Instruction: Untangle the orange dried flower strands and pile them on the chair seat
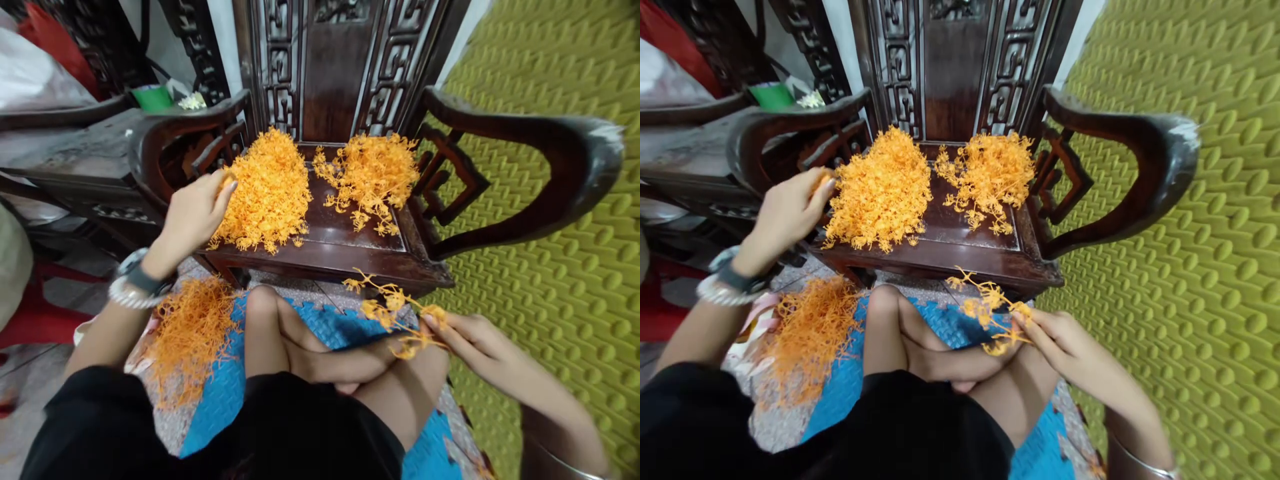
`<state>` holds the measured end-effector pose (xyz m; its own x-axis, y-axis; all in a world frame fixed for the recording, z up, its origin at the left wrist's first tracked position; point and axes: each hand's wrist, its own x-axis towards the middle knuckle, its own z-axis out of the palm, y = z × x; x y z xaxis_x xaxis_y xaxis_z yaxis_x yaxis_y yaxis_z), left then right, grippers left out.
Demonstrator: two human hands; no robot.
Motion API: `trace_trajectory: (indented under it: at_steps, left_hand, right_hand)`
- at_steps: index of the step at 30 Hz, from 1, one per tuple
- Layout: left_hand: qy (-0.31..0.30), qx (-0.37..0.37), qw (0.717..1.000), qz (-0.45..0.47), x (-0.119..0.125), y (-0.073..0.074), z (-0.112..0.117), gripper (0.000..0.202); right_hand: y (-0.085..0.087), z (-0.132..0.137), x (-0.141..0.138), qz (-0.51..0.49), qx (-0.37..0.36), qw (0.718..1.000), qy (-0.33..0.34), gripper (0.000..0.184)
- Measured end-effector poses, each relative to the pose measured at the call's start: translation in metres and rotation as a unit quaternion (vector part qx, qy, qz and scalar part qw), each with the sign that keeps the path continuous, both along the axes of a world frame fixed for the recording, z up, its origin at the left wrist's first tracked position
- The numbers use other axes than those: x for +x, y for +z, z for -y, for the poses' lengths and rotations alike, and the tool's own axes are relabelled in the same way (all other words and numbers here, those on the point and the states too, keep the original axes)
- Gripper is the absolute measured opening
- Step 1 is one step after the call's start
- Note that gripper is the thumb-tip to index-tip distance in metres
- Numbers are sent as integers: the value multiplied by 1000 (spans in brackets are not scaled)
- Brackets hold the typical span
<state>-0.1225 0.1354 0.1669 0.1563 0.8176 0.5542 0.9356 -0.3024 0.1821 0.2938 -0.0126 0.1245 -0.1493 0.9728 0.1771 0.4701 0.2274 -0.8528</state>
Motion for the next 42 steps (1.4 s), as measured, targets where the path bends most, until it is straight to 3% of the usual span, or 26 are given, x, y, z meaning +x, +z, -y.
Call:
trace_trajectory:
  at_steps: [3,5,7,10,14,16,19,22,24,25,27,29,30,32,34,36,38,42]
  left_hand:
    - [11,43,999,16,18,-3,-87,46]
    - [32,-26,999,17,26,-9,-135,49]
    - [70,-132,989,18,31,-17,-166,51]
    - [118,-200,972,40,37,-25,-185,54]
    - [145,-158,974,72,37,-27,-187,51]
    - [133,-156,975,84,33,-27,-189,44]
    - [89,-129,979,132,33,-22,-187,56]
    - [-26,-27,986,161,48,-6,-160,67]
    - [-180,-20,969,167,69,5,-119,70]
    - [-276,-67,942,176,81,8,-92,70]
    - [-461,-237,837,174,105,6,-31,77]
    - [-554,-386,725,133,124,-6,27,90]
    - [-556,-433,698,127,131,-14,52,90]
    - [-523,-517,660,155,136,-29,88,67]
    - [-474,-581,636,181,131,-35,109,35]
    - [-446,-618,625,171,122,-31,119,27]
    - [-443,-619,633,140,113,-20,126,28]
    - [-460,-546,694,89,103,-5,142,24]
  right_hand:
    - [-8,-14,-18,60,1,993,98,44]
    - [-14,-20,-21,48,13,995,85,45]
    - [-19,-24,-22,36,1,997,73,47]
    - [-24,-30,-21,19,-27,998,60,52]
    - [-23,-39,-25,-27,-55,998,21,55]
    - [-21,-41,-29,-50,-60,997,8,54]
    - [-19,-40,-32,-69,-51,996,18,52]
    - [-16,-37,-35,-53,-27,997,44,50]
    - [-12,-35,-40,-12,-11,995,95,45]
    - [-10,-33,-44,15,3,991,131,42]
    - [-3,-29,-55,84,46,975,200,35]
    - [4,-23,-67,177,94,952,229,31]
    - [7,-20,-73,228,111,939,234,29]
    - [13,-10,-80,319,124,909,240,25]
    - [16,1,-82,370,114,884,260,21]
    - [17,12,-80,381,92,874,288,18]
    - [16,23,-76,368,81,871,315,17]
    - [15,43,-67,347,108,870,332,18]
